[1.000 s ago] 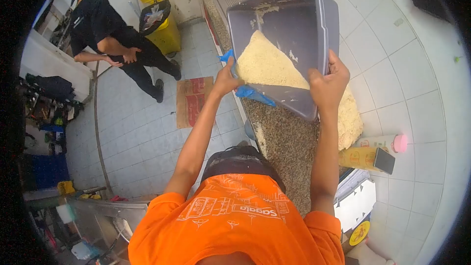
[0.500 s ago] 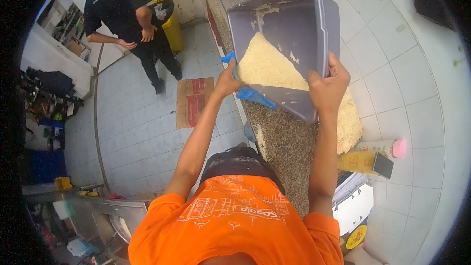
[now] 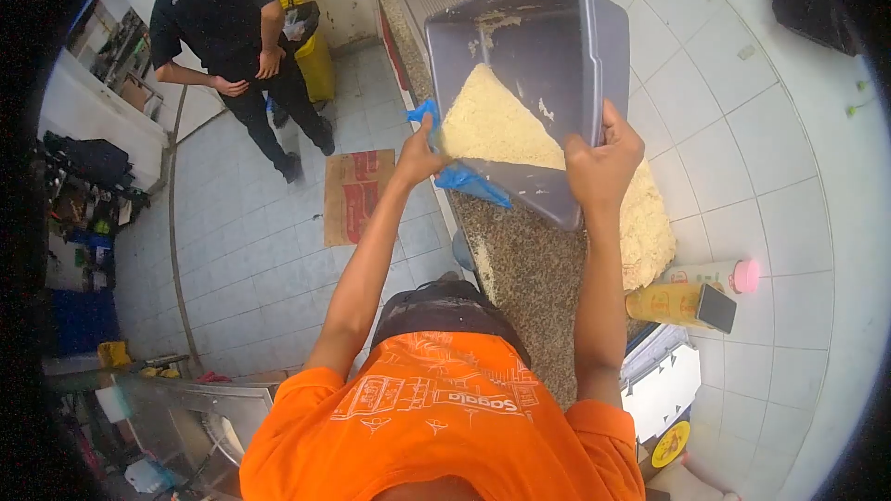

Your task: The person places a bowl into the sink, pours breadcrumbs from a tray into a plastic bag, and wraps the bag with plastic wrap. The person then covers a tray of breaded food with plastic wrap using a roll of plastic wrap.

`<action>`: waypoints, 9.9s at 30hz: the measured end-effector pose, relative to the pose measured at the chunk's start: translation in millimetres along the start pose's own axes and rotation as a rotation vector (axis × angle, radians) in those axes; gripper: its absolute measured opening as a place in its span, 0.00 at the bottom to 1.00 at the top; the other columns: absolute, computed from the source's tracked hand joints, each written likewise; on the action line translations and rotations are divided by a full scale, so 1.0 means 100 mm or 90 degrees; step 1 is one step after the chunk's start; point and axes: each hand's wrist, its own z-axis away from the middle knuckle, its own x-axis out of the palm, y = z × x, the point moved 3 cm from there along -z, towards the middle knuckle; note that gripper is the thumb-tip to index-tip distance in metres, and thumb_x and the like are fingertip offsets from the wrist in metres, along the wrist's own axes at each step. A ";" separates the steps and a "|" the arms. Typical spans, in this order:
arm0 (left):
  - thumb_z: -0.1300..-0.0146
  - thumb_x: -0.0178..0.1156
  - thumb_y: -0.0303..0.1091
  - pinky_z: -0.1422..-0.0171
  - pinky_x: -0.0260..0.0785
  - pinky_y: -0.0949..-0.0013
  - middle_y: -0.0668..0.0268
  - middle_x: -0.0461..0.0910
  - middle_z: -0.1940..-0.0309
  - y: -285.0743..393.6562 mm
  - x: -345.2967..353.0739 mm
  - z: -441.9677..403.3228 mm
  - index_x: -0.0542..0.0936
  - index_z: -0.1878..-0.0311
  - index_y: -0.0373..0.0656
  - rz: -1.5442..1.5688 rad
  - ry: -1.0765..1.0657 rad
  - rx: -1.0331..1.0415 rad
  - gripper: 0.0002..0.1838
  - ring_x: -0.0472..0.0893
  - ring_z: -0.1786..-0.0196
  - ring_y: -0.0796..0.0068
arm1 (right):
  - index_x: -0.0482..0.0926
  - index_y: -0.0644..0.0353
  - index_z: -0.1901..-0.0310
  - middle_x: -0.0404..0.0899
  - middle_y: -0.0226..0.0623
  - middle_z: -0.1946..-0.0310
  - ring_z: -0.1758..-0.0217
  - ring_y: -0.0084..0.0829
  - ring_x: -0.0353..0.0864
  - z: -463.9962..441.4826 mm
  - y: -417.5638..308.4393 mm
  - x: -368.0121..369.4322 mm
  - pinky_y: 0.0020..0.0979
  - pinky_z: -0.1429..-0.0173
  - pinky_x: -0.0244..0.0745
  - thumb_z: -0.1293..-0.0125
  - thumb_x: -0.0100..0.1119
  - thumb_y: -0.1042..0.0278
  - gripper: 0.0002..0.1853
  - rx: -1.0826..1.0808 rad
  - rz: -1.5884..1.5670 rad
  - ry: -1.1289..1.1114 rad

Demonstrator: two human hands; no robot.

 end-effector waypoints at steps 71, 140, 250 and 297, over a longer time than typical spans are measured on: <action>0.55 0.66 0.20 0.79 0.74 0.69 0.53 0.82 0.67 -0.04 0.01 -0.04 0.48 0.26 0.27 0.051 0.067 0.071 0.53 0.81 0.79 0.70 | 0.84 0.61 0.59 0.65 0.31 0.86 0.83 0.19 0.63 0.13 -0.08 0.07 0.23 0.75 0.62 0.56 0.52 0.80 0.20 -0.205 0.092 0.021; 0.55 0.65 0.19 0.78 0.71 0.72 0.54 0.81 0.64 -0.08 0.04 -0.11 0.47 0.26 0.26 0.098 0.071 0.060 0.53 0.78 0.79 0.75 | 0.84 0.59 0.61 0.67 0.39 0.86 0.85 0.28 0.67 -0.04 -0.32 0.02 0.29 0.74 0.67 0.59 0.55 0.76 0.19 -0.253 0.159 -0.036; 0.56 0.63 0.19 0.81 0.71 0.71 0.55 0.83 0.70 -0.33 -0.20 0.15 0.54 0.26 0.29 0.111 0.112 0.065 0.50 0.78 0.82 0.73 | 0.73 0.61 0.75 0.69 0.44 0.83 0.82 0.43 0.70 0.14 -0.48 0.19 0.33 0.76 0.66 0.58 0.53 0.80 0.05 -0.405 0.226 -0.080; 0.56 0.63 0.19 0.81 0.71 0.70 0.54 0.82 0.67 -0.39 -0.21 0.14 0.53 0.27 0.26 0.123 0.116 0.059 0.49 0.79 0.80 0.73 | 0.75 0.63 0.74 0.62 0.42 0.84 0.86 0.34 0.63 0.18 -0.49 0.19 0.27 0.78 0.61 0.57 0.53 0.82 0.06 -0.453 0.196 -0.041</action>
